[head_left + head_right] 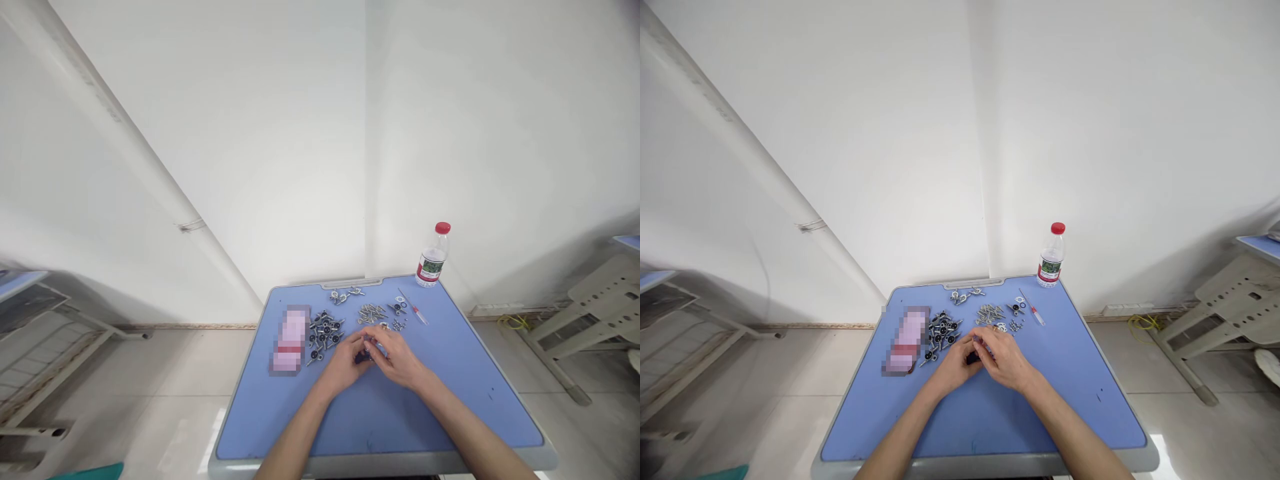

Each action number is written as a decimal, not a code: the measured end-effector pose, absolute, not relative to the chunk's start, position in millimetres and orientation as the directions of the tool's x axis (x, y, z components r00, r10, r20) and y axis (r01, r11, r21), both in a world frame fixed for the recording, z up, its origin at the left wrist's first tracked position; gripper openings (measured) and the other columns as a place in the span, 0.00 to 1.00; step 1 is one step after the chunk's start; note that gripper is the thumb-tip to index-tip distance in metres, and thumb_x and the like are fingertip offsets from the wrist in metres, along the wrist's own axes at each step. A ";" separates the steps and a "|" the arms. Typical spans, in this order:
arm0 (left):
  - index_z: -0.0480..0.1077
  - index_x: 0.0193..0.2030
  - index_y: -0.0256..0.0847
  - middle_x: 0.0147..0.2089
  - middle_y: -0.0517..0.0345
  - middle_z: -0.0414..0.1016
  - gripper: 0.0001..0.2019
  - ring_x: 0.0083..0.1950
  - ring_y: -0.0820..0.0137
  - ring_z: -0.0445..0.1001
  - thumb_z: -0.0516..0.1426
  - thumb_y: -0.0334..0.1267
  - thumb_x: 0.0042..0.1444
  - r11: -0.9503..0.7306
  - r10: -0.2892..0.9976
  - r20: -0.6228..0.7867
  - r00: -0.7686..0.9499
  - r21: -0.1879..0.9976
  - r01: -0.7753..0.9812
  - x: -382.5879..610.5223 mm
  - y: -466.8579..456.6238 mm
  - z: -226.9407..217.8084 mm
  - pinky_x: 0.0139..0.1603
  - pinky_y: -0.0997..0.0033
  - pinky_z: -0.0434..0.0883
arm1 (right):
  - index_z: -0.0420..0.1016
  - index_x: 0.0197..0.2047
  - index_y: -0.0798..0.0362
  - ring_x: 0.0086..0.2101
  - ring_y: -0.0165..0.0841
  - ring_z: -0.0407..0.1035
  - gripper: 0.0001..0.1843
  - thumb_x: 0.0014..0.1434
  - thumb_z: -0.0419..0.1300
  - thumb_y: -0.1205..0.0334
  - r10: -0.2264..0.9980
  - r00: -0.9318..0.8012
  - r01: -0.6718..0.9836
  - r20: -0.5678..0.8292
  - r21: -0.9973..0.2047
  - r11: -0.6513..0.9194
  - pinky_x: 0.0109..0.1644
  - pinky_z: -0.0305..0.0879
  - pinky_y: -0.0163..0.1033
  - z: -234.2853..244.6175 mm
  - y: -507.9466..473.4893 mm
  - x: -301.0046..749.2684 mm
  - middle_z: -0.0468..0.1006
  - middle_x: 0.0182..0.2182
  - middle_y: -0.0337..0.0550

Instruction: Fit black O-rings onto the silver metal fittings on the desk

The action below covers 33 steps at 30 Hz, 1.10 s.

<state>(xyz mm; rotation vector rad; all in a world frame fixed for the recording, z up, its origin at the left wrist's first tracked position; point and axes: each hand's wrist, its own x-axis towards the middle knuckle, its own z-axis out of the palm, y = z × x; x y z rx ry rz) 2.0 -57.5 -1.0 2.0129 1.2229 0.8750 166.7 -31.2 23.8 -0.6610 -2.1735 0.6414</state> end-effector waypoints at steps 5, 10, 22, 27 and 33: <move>0.72 0.41 0.41 0.49 0.55 0.72 0.10 0.45 0.67 0.71 0.57 0.27 0.52 -0.377 0.912 0.225 0.342 0.787 0.488 2.9 -58.0 0.5 0.46 0.68 0.69 | 0.69 0.47 0.48 0.35 0.35 0.68 0.09 0.65 0.50 0.63 0.668 -0.491 0.221 0.559 -0.662 0.716 0.38 0.68 0.41 16.1 -30.1 161.3 0.73 0.37 0.46; 0.72 0.41 0.40 0.44 0.56 0.72 0.10 0.41 0.68 0.70 0.59 0.28 0.51 -0.382 0.912 0.213 0.349 0.750 0.540 1.5 -57.8 -0.9 0.42 0.69 0.68 | 0.67 0.56 0.47 0.40 0.36 0.69 0.18 0.67 0.45 0.66 0.640 -0.530 0.164 0.556 -0.673 0.721 0.44 0.69 0.45 15.7 -28.5 164.6 0.74 0.40 0.47; 0.71 0.43 0.41 0.44 0.56 0.71 0.10 0.41 0.69 0.69 0.58 0.28 0.53 -0.393 0.909 0.232 0.347 0.756 0.523 3.8 -59.5 0.3 0.42 0.70 0.68 | 0.65 0.59 0.46 0.42 0.36 0.69 0.20 0.67 0.45 0.65 0.650 -0.553 0.187 0.521 -0.683 0.706 0.47 0.69 0.45 19.0 -28.8 166.3 0.75 0.41 0.46; 0.71 0.42 0.40 0.46 0.55 0.71 0.09 0.44 0.68 0.70 0.58 0.29 0.53 -0.386 0.913 0.232 0.336 0.760 0.523 4.0 -59.3 -1.5 0.45 0.69 0.68 | 0.67 0.57 0.47 0.41 0.36 0.69 0.17 0.66 0.49 0.64 0.649 -0.546 0.217 0.529 -0.659 0.720 0.45 0.69 0.45 20.3 -30.2 166.1 0.73 0.41 0.47; 0.71 0.42 0.41 0.43 0.56 0.70 0.10 0.41 0.69 0.69 0.58 0.29 0.52 -0.353 0.924 0.182 0.335 0.741 0.572 4.4 -58.2 -1.8 0.43 0.69 0.68 | 0.66 0.57 0.46 0.40 0.36 0.69 0.18 0.66 0.48 0.64 0.696 -0.503 0.216 0.512 -0.706 0.675 0.45 0.70 0.45 19.4 -24.6 169.5 0.73 0.40 0.46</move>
